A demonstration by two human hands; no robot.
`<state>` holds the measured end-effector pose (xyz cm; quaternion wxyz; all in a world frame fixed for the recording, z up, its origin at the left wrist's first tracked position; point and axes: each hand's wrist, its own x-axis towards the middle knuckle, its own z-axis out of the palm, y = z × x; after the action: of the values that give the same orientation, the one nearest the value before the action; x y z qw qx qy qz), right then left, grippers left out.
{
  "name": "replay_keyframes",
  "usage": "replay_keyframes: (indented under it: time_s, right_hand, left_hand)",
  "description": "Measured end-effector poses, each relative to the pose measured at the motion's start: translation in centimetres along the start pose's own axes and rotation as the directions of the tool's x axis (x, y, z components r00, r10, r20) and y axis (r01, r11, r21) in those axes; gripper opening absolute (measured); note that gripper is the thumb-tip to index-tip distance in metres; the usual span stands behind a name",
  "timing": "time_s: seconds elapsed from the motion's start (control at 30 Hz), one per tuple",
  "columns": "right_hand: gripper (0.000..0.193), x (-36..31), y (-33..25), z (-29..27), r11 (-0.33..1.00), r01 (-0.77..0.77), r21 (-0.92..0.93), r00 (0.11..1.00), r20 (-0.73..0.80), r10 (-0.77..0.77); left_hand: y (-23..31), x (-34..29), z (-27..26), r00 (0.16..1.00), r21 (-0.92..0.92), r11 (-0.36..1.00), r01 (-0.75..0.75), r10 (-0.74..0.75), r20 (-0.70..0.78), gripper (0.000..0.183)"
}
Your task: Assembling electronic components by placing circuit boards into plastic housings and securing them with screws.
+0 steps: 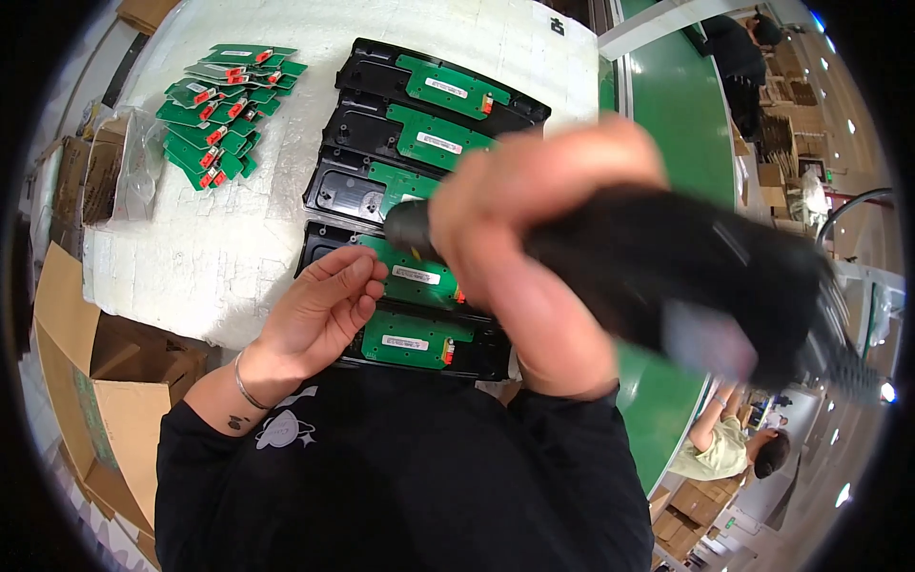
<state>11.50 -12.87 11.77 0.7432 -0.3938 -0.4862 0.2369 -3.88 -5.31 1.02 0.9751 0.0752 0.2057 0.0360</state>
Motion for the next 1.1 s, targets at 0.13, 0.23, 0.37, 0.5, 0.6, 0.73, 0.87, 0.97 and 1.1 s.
replay_keyframes:
  time_s: [0.13,0.23,0.37,0.5,0.6,0.73,0.87,0.97,1.1]
  right_hand:
    - [0.024,-0.4,-4.2,-0.8,0.996,0.019,0.092,0.975,0.217,-0.039]
    - [0.025,-1.2,-4.2,-0.4,0.998,0.035,0.057,0.986,0.16,-0.044]
    - [0.025,-1.7,-4.4,-0.6,1.0,0.024,0.011,0.996,0.09,-0.025]
    - [0.025,-2.0,-3.9,-0.9,0.999,0.028,0.016,0.995,0.098,-0.03]
    - [0.023,-2.1,-1.8,-1.4,0.998,0.015,-0.057,1.0,0.026,-0.014]
    - [0.026,-1.9,0.6,-1.6,0.993,-0.044,-0.11,0.98,-0.198,0.022]
    - [0.025,-1.9,1.5,-2.5,0.99,-0.08,-0.117,0.982,-0.181,0.058]
    - [0.024,-1.9,1.9,-2.0,0.977,-0.15,-0.154,0.964,-0.243,0.11]
    - [0.022,-1.8,2.5,-2.2,0.967,-0.175,-0.184,0.961,-0.247,0.126]
  left_hand:
    - [-0.4,0.7,0.3,0.998,-0.038,0.999,0.029,-0.027,0.051,0.016]
    - [-0.8,1.1,0.6,0.996,-0.058,0.998,0.029,-0.024,0.084,0.016]
    - [-1.3,1.5,0.8,0.99,-0.073,0.995,0.061,-0.051,0.13,0.017]
    - [-1.6,1.6,1.1,0.991,-0.026,0.999,0.044,-0.041,0.124,0.028]
    - [-1.6,1.4,3.7,0.987,-0.054,0.988,0.146,-0.142,0.074,0.037]
    - [-1.3,1.5,2.1,0.99,0.066,0.989,0.136,-0.138,0.023,0.039]
    - [-1.0,1.1,2.1,0.993,0.068,0.991,0.118,-0.116,-0.027,0.034]
    - [-1.4,0.9,1.4,0.994,0.096,0.99,0.105,-0.107,0.011,0.029]
    - [-0.9,0.8,0.6,0.979,0.118,0.985,0.129,-0.146,0.143,0.026]
